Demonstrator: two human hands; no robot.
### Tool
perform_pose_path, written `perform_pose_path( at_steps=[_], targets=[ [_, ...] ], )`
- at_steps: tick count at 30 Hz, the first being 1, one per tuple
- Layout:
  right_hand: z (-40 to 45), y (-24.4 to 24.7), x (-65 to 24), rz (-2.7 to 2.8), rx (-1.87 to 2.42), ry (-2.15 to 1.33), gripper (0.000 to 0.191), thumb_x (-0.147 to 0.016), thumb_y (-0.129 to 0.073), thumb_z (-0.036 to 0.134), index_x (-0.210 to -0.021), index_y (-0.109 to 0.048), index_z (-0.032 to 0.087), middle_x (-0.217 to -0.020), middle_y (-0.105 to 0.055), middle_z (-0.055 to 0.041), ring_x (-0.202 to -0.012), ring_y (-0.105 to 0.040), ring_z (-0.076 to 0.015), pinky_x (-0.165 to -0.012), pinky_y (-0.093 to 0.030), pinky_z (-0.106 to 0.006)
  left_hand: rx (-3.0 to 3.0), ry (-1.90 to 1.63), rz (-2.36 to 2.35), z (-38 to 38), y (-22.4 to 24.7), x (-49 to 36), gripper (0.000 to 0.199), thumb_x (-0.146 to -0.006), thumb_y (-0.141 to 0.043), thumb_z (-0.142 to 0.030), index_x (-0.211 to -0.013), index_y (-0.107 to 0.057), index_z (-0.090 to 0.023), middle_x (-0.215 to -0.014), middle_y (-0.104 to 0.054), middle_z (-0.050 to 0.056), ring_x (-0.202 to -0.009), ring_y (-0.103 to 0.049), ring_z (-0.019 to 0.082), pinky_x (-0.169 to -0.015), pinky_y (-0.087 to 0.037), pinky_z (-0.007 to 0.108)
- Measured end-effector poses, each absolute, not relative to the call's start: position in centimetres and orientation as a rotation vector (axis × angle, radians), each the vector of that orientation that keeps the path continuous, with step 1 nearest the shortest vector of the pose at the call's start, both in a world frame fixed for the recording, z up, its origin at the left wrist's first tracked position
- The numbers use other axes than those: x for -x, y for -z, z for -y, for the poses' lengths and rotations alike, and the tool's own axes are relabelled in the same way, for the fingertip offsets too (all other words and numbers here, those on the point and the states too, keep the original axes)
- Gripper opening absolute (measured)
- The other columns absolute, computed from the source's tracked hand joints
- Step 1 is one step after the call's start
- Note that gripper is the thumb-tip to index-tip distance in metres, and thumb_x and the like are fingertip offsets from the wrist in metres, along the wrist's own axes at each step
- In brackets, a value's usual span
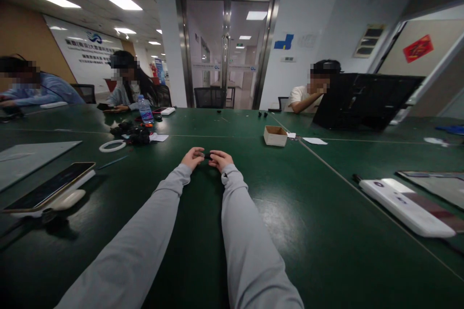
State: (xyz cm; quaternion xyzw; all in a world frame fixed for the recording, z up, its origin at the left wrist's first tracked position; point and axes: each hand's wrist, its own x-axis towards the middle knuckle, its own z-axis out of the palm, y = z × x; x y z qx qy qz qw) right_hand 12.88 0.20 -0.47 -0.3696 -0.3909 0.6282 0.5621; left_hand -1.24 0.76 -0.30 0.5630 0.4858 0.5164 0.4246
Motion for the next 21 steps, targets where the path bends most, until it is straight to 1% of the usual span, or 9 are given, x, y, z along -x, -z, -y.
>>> perform_pose_path(
  at_steps=[3,4,7,8,11,13,15,19,21],
  targets=[
    [-0.22,0.49,-12.92,0.940,0.873,-1.499,0.016,-0.062,-0.062,0.007,-0.076,-0.064,0.015,-0.050,-0.060,0.0007,-0.047,-0.058,-0.0101,-0.050,-0.051,-0.022,-1.376,-1.237,-1.263,-0.68,0.21,1.23,0.022,-0.074,-0.050,-0.027,-0.092,-0.053,-0.014,-0.058,-0.053,-0.001,-0.043,-0.045,0.006,-0.040,-0.034,0.017],
    [-0.21,0.48,-12.94,0.944,0.874,-1.501,0.017,-0.062,-0.062,0.007,-0.076,-0.064,0.015,-0.051,-0.060,0.0007,-0.047,-0.058,-0.0100,-0.050,-0.051,-0.022,-1.384,-1.234,-1.268,-0.65,0.19,1.24,0.022,-0.075,-0.048,-0.027,-0.092,-0.053,-0.014,-0.055,-0.051,-0.002,-0.042,-0.044,0.006,-0.040,-0.033,0.017],
    [-0.15,0.38,-12.95,0.945,0.879,-1.490,0.017,-0.062,-0.062,0.007,-0.077,-0.064,0.015,-0.051,-0.060,0.0005,-0.046,-0.058,-0.0098,-0.049,-0.051,-0.022,-1.430,-1.281,-1.248,-0.56,0.11,1.27,0.025,-0.068,-0.057,-0.022,-0.092,-0.054,-0.015,-0.059,-0.053,-0.002,-0.047,-0.047,0.006,-0.043,-0.035,0.016],
    [-0.13,0.34,-12.95,0.944,0.883,-1.489,0.017,-0.062,-0.062,0.007,-0.077,-0.064,0.015,-0.052,-0.061,0.0004,-0.047,-0.058,-0.0100,-0.049,-0.051,-0.022,-1.421,-1.279,-1.251,-0.53,0.09,1.27,0.025,-0.068,-0.058,-0.023,-0.092,-0.054,-0.016,-0.060,-0.054,-0.002,-0.046,-0.047,0.006,-0.043,-0.035,0.017],
    [-0.03,0.22,-12.90,0.948,0.901,-1.499,0.017,-0.063,-0.061,0.007,-0.078,-0.064,0.015,-0.053,-0.061,0.0001,-0.047,-0.059,-0.0103,-0.050,-0.052,-0.022,-1.376,-1.235,-1.277,-0.46,0.03,1.23,0.023,-0.074,-0.050,-0.030,-0.091,-0.054,-0.015,-0.052,-0.049,-0.004,-0.039,-0.041,0.005,-0.040,-0.032,0.017],
    [0.03,0.15,-12.88,0.948,0.910,-1.500,0.017,-0.063,-0.061,0.007,-0.078,-0.064,0.015,-0.051,-0.061,0.0002,-0.047,-0.059,-0.0100,-0.050,-0.052,-0.021,-1.377,-1.238,-1.268,-0.42,-0.02,1.20,0.022,-0.073,-0.051,-0.026,-0.092,-0.054,-0.015,-0.051,-0.048,-0.005,-0.039,-0.041,0.005,-0.040,-0.032,0.016],
    [0.09,0.09,-12.89,0.946,0.911,-1.499,0.016,-0.064,-0.061,0.007,-0.078,-0.064,0.015,-0.049,-0.060,0.0005,-0.046,-0.058,-0.0100,-0.050,-0.051,-0.021,-1.380,-1.244,-1.256,-0.40,-0.09,1.19,0.024,-0.069,-0.054,-0.020,-0.093,-0.054,-0.016,-0.055,-0.050,-0.004,-0.042,-0.043,0.005,-0.040,-0.032,0.016],
    [0.14,-0.01,-12.92,0.952,0.908,-1.509,0.015,-0.064,-0.062,0.007,-0.077,-0.064,0.015,-0.051,-0.061,-0.0001,-0.047,-0.059,-0.0104,-0.051,-0.052,-0.022,-1.373,-1.193,-1.268,-0.35,-0.22,1.28,0.025,-0.074,-0.046,-0.023,-0.096,-0.054,-0.015,-0.051,-0.048,-0.004,-0.038,-0.039,0.005,-0.037,-0.030,0.017],
    [0.15,-0.05,-12.92,0.951,0.911,-1.506,0.015,-0.064,-0.061,0.007,-0.077,-0.064,0.015,-0.051,-0.061,-0.0003,-0.048,-0.059,-0.0106,-0.051,-0.052,-0.022,-1.387,-1.205,-1.259,-0.35,-0.23,1.34,0.025,-0.072,-0.047,-0.020,-0.096,-0.054,-0.015,-0.051,-0.048,-0.004,-0.040,-0.040,0.006,-0.038,-0.031,0.016]
  ],
)
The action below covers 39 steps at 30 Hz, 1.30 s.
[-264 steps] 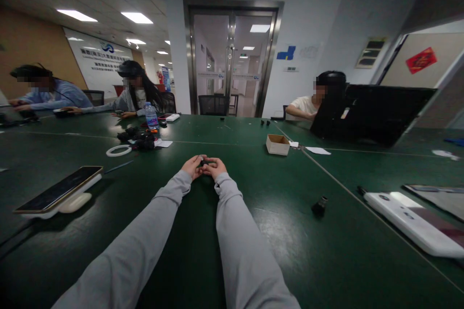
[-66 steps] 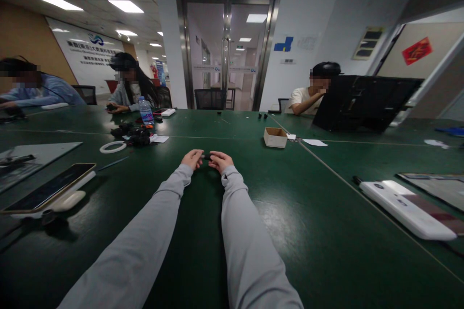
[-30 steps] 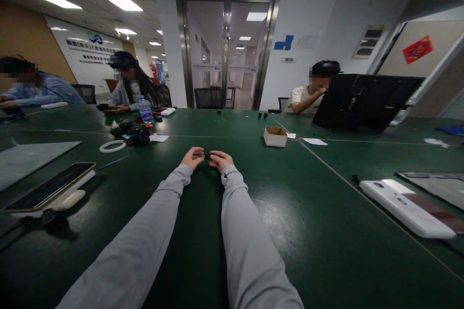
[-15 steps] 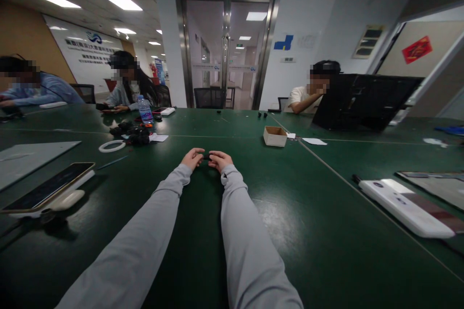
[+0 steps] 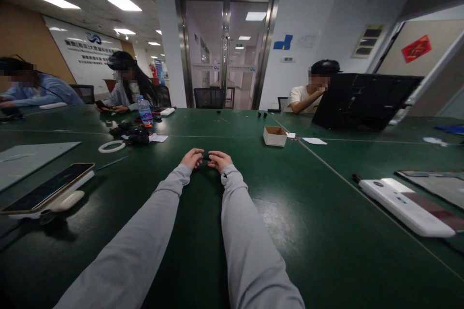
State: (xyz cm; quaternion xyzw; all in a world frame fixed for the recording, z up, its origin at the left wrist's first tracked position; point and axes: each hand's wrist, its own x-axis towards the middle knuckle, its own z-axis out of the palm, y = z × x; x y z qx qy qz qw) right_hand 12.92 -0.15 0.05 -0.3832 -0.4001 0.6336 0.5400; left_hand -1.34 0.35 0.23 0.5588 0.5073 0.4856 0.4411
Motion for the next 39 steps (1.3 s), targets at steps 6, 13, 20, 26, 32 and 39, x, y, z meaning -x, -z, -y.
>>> perform_pose_path(
  at_steps=[6,13,20,26,32,39],
  targets=[
    [0.30,-0.20,-12.90,0.966,0.908,-1.519,0.015,-0.064,-0.061,0.007,-0.077,-0.065,0.015,-0.051,-0.061,-0.0005,-0.047,-0.058,-0.0101,-0.050,-0.051,-0.022,-1.400,-1.202,-1.250,-0.75,0.23,1.49,0.027,-0.069,-0.050,-0.021,-0.094,-0.056,-0.015,-0.053,-0.050,-0.004,-0.040,-0.041,0.005,-0.038,-0.030,0.016],
    [0.48,-0.36,-12.92,0.968,0.901,-1.534,0.014,-0.065,-0.059,0.007,-0.076,-0.064,0.014,-0.052,-0.062,-0.0009,-0.047,-0.059,-0.0101,-0.052,-0.051,-0.022,-1.407,-1.174,-1.223,-0.89,0.27,1.55,0.026,-0.073,-0.043,-0.025,-0.091,-0.058,-0.015,-0.048,-0.047,-0.004,-0.035,-0.036,0.005,-0.035,-0.025,0.017],
    [0.46,-0.30,-12.90,0.960,0.897,-1.531,0.014,-0.066,-0.058,0.006,-0.074,-0.065,0.015,-0.052,-0.062,-0.0012,-0.047,-0.058,-0.0102,-0.051,-0.051,-0.022,-1.381,-1.148,-1.194,-0.72,0.01,1.45,0.026,-0.074,-0.040,-0.027,-0.089,-0.057,-0.014,-0.043,-0.043,-0.005,-0.033,-0.034,0.005,-0.035,-0.024,0.017],
    [0.44,-0.34,-12.93,0.967,0.911,-1.538,0.015,-0.067,-0.057,0.006,-0.075,-0.065,0.015,-0.053,-0.063,-0.0016,-0.048,-0.059,-0.0106,-0.052,-0.051,-0.023,-1.400,-1.143,-1.164,-0.79,0.02,1.55,0.027,-0.071,-0.044,-0.029,-0.088,-0.059,-0.015,-0.041,-0.043,-0.005,-0.033,-0.034,0.006,-0.035,-0.024,0.018],
    [0.40,-0.28,-12.91,0.978,0.905,-1.533,0.014,-0.066,-0.058,0.006,-0.074,-0.065,0.015,-0.054,-0.063,-0.0015,-0.047,-0.059,-0.0102,-0.050,-0.051,-0.022,-1.372,-1.090,-1.179,-0.74,-0.26,1.54,0.029,-0.070,-0.043,-0.024,-0.091,-0.059,-0.013,-0.042,-0.047,-0.004,-0.034,-0.038,0.006,-0.036,-0.026,0.018],
    [0.27,-0.08,-12.95,0.994,0.894,-1.534,0.016,-0.065,-0.059,0.005,-0.076,-0.064,0.015,-0.057,-0.064,-0.0012,-0.049,-0.059,-0.0103,-0.051,-0.051,-0.022,-1.397,-1.110,-1.192,-0.71,-0.19,1.50,0.030,-0.072,-0.043,-0.025,-0.092,-0.060,-0.013,-0.042,-0.047,-0.004,-0.033,-0.037,0.006,-0.035,-0.026,0.018]
  ],
)
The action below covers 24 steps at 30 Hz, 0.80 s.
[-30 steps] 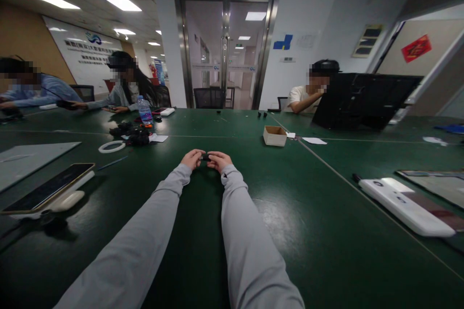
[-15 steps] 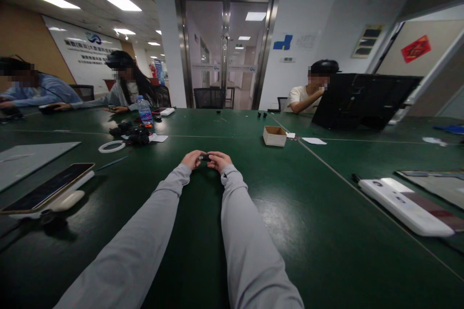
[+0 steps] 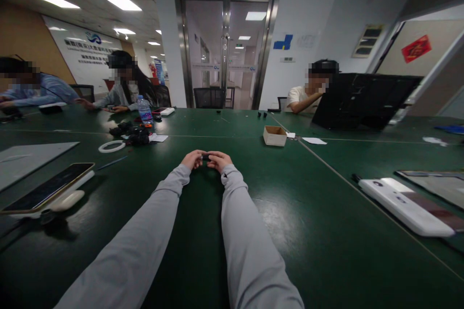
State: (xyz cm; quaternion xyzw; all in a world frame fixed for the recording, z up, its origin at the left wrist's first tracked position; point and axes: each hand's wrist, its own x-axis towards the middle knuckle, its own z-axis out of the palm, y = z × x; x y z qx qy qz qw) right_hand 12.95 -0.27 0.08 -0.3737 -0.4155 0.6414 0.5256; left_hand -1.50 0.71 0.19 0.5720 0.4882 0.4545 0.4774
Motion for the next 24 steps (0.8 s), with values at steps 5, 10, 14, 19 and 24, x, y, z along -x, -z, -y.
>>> perform_pose_path(
  at_steps=[5,10,14,19,24],
  targets=[
    [0.3,-0.1,-13.0,1.008,0.882,-1.539,0.017,-0.064,-0.060,0.005,-0.077,-0.065,0.015,-0.058,-0.064,-0.0013,-0.050,-0.060,-0.0104,-0.052,-0.051,-0.022,-1.414,-1.110,-1.188,-0.4,-0.5,1.5,0.029,-0.072,-0.040,-0.022,-0.090,-0.060,-0.012,-0.038,-0.043,-0.004,-0.031,-0.033,0.006,-0.034,-0.023,0.018],
    [0.4,-0.2,-13.0,0.990,0.892,-1.540,0.019,-0.064,-0.059,0.003,-0.077,-0.064,0.015,-0.060,-0.064,-0.0012,-0.050,-0.060,-0.0104,-0.052,-0.051,-0.022,-1.408,-1.105,-1.191,-0.3,-0.6,1.5,0.027,-0.071,-0.042,-0.021,-0.089,-0.061,-0.012,-0.039,-0.044,-0.004,-0.032,-0.034,0.006,-0.035,-0.024,0.018],
    [0.4,-0.2,-12.9,0.983,0.891,-1.538,0.020,-0.064,-0.058,0.002,-0.077,-0.064,0.016,-0.061,-0.064,-0.0007,-0.050,-0.060,-0.0100,-0.051,-0.051,-0.021,-1.409,-1.140,-1.196,-0.4,-0.4,1.4,0.027,-0.071,-0.043,-0.022,-0.091,-0.059,-0.014,-0.043,-0.047,-0.004,-0.033,-0.036,0.006,-0.035,-0.025,0.018],
    [0.2,0.1,-13.0,1.008,0.858,-1.542,0.022,-0.063,-0.057,0.001,-0.078,-0.064,0.016,-0.065,-0.064,-0.0004,-0.052,-0.061,-0.0099,-0.052,-0.052,-0.021,-1.441,-1.161,-1.186,-0.5,-0.1,1.4,0.027,-0.072,-0.040,-0.021,-0.088,-0.059,-0.013,-0.039,-0.043,-0.005,-0.032,-0.035,0.006,-0.036,-0.026,0.018],
    [-0.3,0.7,-13.0,1.048,0.814,-1.538,0.026,-0.059,-0.060,0.000,-0.079,-0.064,0.016,-0.070,-0.064,0.0000,-0.056,-0.062,-0.0100,-0.053,-0.052,-0.020,-1.476,-1.167,-1.221,-0.9,0.4,1.5,0.027,-0.070,-0.040,-0.018,-0.089,-0.059,-0.014,-0.040,-0.044,-0.005,-0.033,-0.036,0.006,-0.036,-0.027,0.017]
  ],
)
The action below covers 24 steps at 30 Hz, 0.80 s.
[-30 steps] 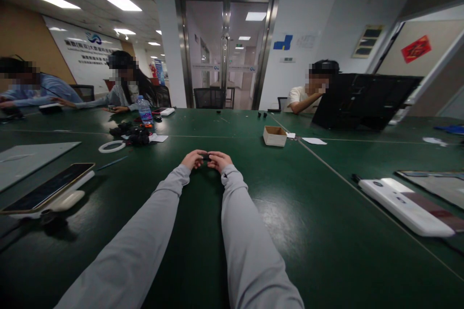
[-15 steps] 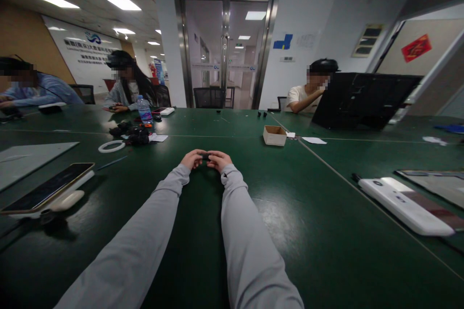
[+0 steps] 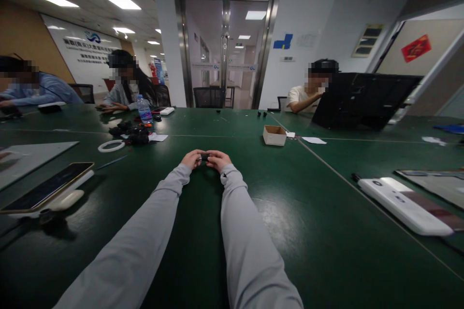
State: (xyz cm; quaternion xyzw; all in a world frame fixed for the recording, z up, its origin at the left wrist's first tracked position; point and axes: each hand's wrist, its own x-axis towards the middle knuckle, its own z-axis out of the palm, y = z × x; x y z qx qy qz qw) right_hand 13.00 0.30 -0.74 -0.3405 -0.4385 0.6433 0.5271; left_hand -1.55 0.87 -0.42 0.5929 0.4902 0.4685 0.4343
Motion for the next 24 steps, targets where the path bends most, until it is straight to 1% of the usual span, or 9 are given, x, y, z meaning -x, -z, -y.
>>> perform_pose_path(
  at_steps=[4,6,9,11,13,15,17,20,24],
  targets=[
    [-0.5,1.1,-13.0,1.098,0.730,-1.566,0.031,-0.055,-0.065,0.000,-0.082,-0.062,0.016,-0.076,-0.065,-0.0005,-0.062,-0.063,-0.0110,-0.062,-0.053,-0.024,-1.547,-1.229,-1.235,-1.1,1.0,1.5,0.026,-0.074,-0.039,-0.024,-0.086,-0.060,-0.013,-0.037,-0.040,-0.006,-0.034,-0.037,0.006,-0.038,-0.027,0.017],
    [-0.4,1.0,-12.9,1.125,0.723,-1.578,0.030,-0.058,-0.067,0.005,-0.085,-0.060,0.016,-0.074,-0.065,-0.0009,-0.062,-0.063,-0.0119,-0.063,-0.053,-0.026,-1.562,-1.249,-1.219,-1.0,1.0,1.4,0.027,-0.076,-0.039,-0.024,-0.088,-0.059,-0.013,-0.037,-0.040,-0.006,-0.034,-0.037,0.006,-0.038,-0.029,0.017],
    [-0.4,1.0,-12.8,1.165,0.804,-1.559,0.024,-0.065,-0.066,0.015,-0.087,-0.058,0.016,-0.064,-0.064,-0.0014,-0.052,-0.062,-0.0120,-0.051,-0.052,-0.024,-1.588,-1.232,-1.177,-0.7,0.8,1.1,0.028,-0.077,-0.039,-0.026,-0.092,-0.058,-0.012,-0.036,-0.040,-0.007,-0.033,-0.038,0.006,-0.039,-0.030,0.017],
    [-0.4,1.0,-12.7,1.177,0.849,-1.539,0.021,-0.066,-0.066,0.017,-0.085,-0.057,0.016,-0.061,-0.063,-0.0012,-0.046,-0.059,-0.0110,-0.044,-0.050,-0.022,-1.580,-1.191,-1.176,-0.5,0.5,1.0,0.030,-0.079,-0.037,-0.029,-0.092,-0.058,-0.012,-0.036,-0.040,-0.006,-0.032,-0.037,0.006,-0.038,-0.029,0.017],
    [-0.5,1.0,-12.7,1.165,0.855,-1.520,0.019,-0.066,-0.066,0.016,-0.083,-0.057,0.015,-0.060,-0.063,-0.0008,-0.044,-0.058,-0.0101,-0.042,-0.049,-0.020,-1.549,-1.164,-1.189,-0.4,0.2,0.9,0.031,-0.079,-0.038,-0.029,-0.094,-0.058,-0.012,-0.038,-0.044,-0.005,-0.032,-0.038,0.006,-0.037,-0.029,0.017],
    [-0.6,1.1,-12.8,1.143,0.848,-1.506,0.018,-0.065,-0.066,0.014,-0.080,-0.058,0.015,-0.059,-0.062,-0.0005,-0.045,-0.059,-0.0098,-0.042,-0.048,-0.019,-1.536,-1.160,-1.203,-0.5,0.3,1.0,0.029,-0.076,-0.041,-0.025,-0.097,-0.058,-0.013,-0.043,-0.048,-0.005,-0.034,-0.039,0.006,-0.038,-0.030,0.017],
    [-0.6,1.1,-12.8,1.132,0.840,-1.502,0.018,-0.063,-0.067,0.012,-0.079,-0.058,0.015,-0.058,-0.062,-0.0003,-0.046,-0.059,-0.0100,-0.042,-0.048,-0.019,-1.558,-1.176,-1.210,-0.7,0.5,1.2,0.028,-0.074,-0.043,-0.022,-0.096,-0.059,-0.014,-0.043,-0.047,-0.005,-0.035,-0.040,0.006,-0.039,-0.031,0.017],
    [-0.6,1.2,-12.8,1.123,0.822,-1.510,0.018,-0.062,-0.067,0.010,-0.077,-0.059,0.014,-0.055,-0.061,0.0000,-0.047,-0.060,-0.0108,-0.043,-0.049,-0.019,-1.598,-1.183,-1.203,-1.1,1.0,1.3,0.030,-0.076,-0.040,-0.027,-0.094,-0.060,-0.014,-0.040,-0.044,-0.005,-0.035,-0.039,0.007,-0.040,-0.032,0.018],
    [-0.7,1.2,-12.8,1.105,0.798,-1.511,0.019,-0.059,-0.068,0.008,-0.074,-0.059,0.014,-0.052,-0.060,0.0002,-0.047,-0.060,-0.0110,-0.044,-0.050,-0.019,-1.586,-1.159,-1.242,-1.4,1.4,1.3,0.031,-0.074,-0.041,-0.025,-0.097,-0.060,-0.016,-0.045,-0.049,-0.004,-0.037,-0.041,0.007,-0.041,-0.034,0.018]
  ],
)
